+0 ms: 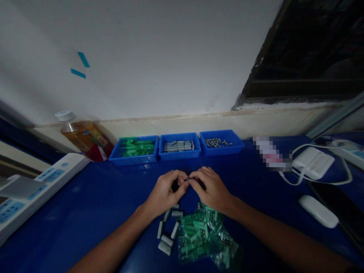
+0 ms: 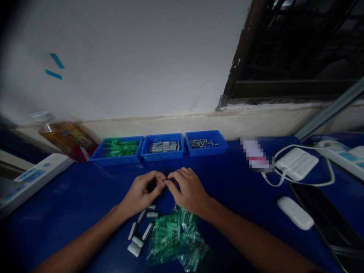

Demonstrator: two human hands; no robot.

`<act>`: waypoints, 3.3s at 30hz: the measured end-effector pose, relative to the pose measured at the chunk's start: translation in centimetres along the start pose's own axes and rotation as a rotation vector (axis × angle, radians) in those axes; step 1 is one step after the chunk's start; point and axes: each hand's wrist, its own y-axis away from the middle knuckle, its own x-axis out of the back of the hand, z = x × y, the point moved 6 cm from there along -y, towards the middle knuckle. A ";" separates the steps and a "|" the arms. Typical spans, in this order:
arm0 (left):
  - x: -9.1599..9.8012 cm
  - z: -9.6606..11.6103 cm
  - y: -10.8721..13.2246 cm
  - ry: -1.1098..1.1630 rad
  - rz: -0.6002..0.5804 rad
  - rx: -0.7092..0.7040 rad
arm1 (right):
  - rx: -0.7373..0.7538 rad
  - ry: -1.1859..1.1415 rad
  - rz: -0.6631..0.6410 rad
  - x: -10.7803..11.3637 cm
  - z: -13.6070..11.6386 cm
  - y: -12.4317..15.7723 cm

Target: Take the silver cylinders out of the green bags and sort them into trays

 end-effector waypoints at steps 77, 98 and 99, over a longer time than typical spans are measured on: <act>1.0 2.3 7.8 -0.365 -0.358 -0.071 | 0.000 0.201 -0.405 0.5 -5.4 9.2; 2.3 0.4 4.9 -0.380 -0.074 -0.108 | -0.107 0.082 0.140 2.4 -2.9 5.1; 2.5 0.4 5.0 -0.379 -0.061 -0.105 | -0.114 0.076 0.146 2.6 -2.8 5.1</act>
